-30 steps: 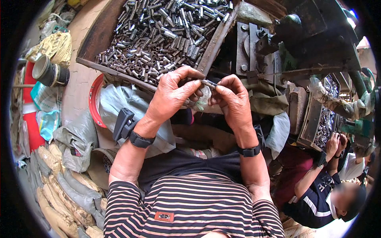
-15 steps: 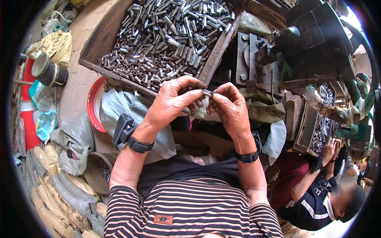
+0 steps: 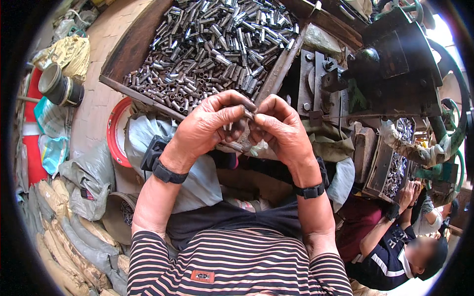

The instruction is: Assembling small metal pins or components using a mechanical press.

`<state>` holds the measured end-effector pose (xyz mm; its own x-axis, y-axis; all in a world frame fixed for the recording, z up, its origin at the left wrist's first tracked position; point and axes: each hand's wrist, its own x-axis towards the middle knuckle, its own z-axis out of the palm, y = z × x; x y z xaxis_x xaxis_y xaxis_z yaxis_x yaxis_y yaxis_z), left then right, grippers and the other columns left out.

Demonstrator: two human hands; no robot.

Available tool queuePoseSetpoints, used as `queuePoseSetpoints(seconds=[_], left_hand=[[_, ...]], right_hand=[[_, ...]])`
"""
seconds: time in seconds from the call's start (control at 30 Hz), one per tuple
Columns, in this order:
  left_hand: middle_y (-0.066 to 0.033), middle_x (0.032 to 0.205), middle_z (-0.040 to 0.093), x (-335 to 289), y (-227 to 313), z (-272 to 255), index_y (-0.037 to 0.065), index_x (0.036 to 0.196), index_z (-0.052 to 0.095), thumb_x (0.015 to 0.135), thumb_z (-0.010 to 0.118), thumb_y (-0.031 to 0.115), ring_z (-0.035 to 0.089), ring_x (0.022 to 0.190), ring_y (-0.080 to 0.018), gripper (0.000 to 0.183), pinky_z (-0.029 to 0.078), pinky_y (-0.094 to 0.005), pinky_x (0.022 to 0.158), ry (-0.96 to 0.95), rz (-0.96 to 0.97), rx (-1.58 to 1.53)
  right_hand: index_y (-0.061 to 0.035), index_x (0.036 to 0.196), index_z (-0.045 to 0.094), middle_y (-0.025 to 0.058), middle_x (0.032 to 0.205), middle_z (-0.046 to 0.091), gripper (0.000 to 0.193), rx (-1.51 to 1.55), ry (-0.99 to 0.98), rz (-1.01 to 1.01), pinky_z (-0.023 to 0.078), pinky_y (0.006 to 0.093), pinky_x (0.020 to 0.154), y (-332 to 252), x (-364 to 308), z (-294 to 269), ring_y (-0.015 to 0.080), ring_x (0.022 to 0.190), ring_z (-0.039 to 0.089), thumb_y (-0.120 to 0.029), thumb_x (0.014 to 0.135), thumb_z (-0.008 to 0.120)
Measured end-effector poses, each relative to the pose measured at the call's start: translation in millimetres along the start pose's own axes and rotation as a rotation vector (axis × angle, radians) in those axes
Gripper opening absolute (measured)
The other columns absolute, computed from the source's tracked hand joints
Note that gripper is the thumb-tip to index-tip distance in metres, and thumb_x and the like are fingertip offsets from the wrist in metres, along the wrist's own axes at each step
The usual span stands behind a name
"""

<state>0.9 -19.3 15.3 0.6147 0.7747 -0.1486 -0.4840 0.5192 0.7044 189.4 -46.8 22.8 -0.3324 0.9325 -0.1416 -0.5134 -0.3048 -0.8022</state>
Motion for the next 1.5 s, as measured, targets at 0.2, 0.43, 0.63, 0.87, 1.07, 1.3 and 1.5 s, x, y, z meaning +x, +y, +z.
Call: queuePoseSetpoints(seconds=[0.2, 0.43, 0.63, 0.87, 1.07, 1.3, 1.5], left_hand=[[-0.0011, 0.092, 0.064, -1.9, 11.5, -31.5, 0.010, 0.099, 0.059, 0.093, 0.054, 0.024, 0.063, 0.082, -0.0113, 0.016, 0.056, -0.0302, 0.070, 0.195, 0.150, 0.012], [-0.0095, 0.095, 0.064, 3.6, 23.3, -46.2, 0.005, 0.105, 0.057, 0.096, 0.048, 0.023, 0.064, 0.090, -0.0218, 0.022, 0.058, -0.0337, 0.075, 0.255, 0.116, -0.025], [-0.0041, 0.084, 0.062, 19.5, 27.9, -47.4, 0.003, 0.099, 0.061, 0.090, 0.059, 0.018, 0.063, 0.075, -0.0125, 0.018, 0.050, -0.0242, 0.058, 0.366, 0.015, 0.571], [-0.0159, 0.085, 0.060, 48.2, 8.5, -32.8, 0.004, 0.087, 0.061, 0.081, 0.064, 0.017, 0.061, 0.079, -0.0350, 0.015, 0.048, -0.0426, 0.069, 0.337, 0.265, 1.988], [-0.0157, 0.086, 0.057, 50.0, 6.2, -26.7, 0.004, 0.086, 0.054, 0.079, 0.062, 0.017, 0.060, 0.080, -0.0368, 0.016, 0.049, -0.0467, 0.068, 0.201, 0.188, 2.209], [-0.0157, 0.088, 0.057, 48.5, 1.0, -28.2, 0.005, 0.087, 0.053, 0.080, 0.061, 0.017, 0.059, 0.083, -0.0366, 0.017, 0.049, -0.0465, 0.071, 0.259, 0.146, 2.174], [-0.0164, 0.087, 0.057, 40.7, 6.1, -34.1, 0.003, 0.088, 0.053, 0.081, 0.059, 0.017, 0.058, 0.082, -0.0366, 0.017, 0.047, -0.0470, 0.070, 0.405, 0.258, 2.020]], right_hand=[[-0.0001, 0.089, 0.061, 0.0044, 0.073, 0.061, 0.013, -1.128, 0.181, -0.405, 0.046, 0.0257, 0.061, -26.1, 43.8, -16.6, 0.0123, 0.066, 0.057, -0.012, 0.084, 0.063], [-0.0073, 0.083, 0.065, 0.0093, 0.087, 0.060, 0.010, -2.039, 0.099, -0.614, 0.044, 0.0395, 0.077, -20.4, 100.3, -35.9, 0.0277, 0.090, 0.056, -0.011, 0.076, 0.060], [-0.0076, 0.084, 0.066, 0.0105, 0.093, 0.059, 0.012, -2.181, 0.051, -0.552, 0.041, 0.0389, 0.079, -12.5, 114.3, -42.6, 0.0262, 0.095, 0.054, -0.011, 0.077, 0.056], [-0.0042, 0.089, 0.059, 0.0137, 0.091, 0.058, 0.018, -1.829, 0.175, -0.804, 0.046, 0.0433, 0.078, -23.0, 91.1, -45.1, 0.0330, 0.093, 0.055, -0.009, 0.073, 0.064], [0.0011, 0.092, 0.055, 0.0120, 0.076, 0.061, 0.016, -1.080, 0.174, -0.453, 0.048, 0.0319, 0.062, -30.5, 47.6, -34.4, 0.0225, 0.067, 0.062, -0.009, 0.082, 0.061], [0.0018, 0.096, 0.060, -0.0006, 0.074, 0.059, 0.016, -0.573, 0.225, -0.261, 0.045, 0.0210, 0.059, -11.7, 6.5, -30.4, 0.0051, 0.065, 0.052, -0.012, 0.089, 0.061], [0.0016, 0.097, 0.062, -0.0007, 0.075, 0.060, 0.015, -0.517, 0.272, -0.220, 0.045, 0.0205, 0.059, 0.5, -3.3, -30.4, 0.0043, 0.066, 0.052, -0.011, 0.089, 0.061]])
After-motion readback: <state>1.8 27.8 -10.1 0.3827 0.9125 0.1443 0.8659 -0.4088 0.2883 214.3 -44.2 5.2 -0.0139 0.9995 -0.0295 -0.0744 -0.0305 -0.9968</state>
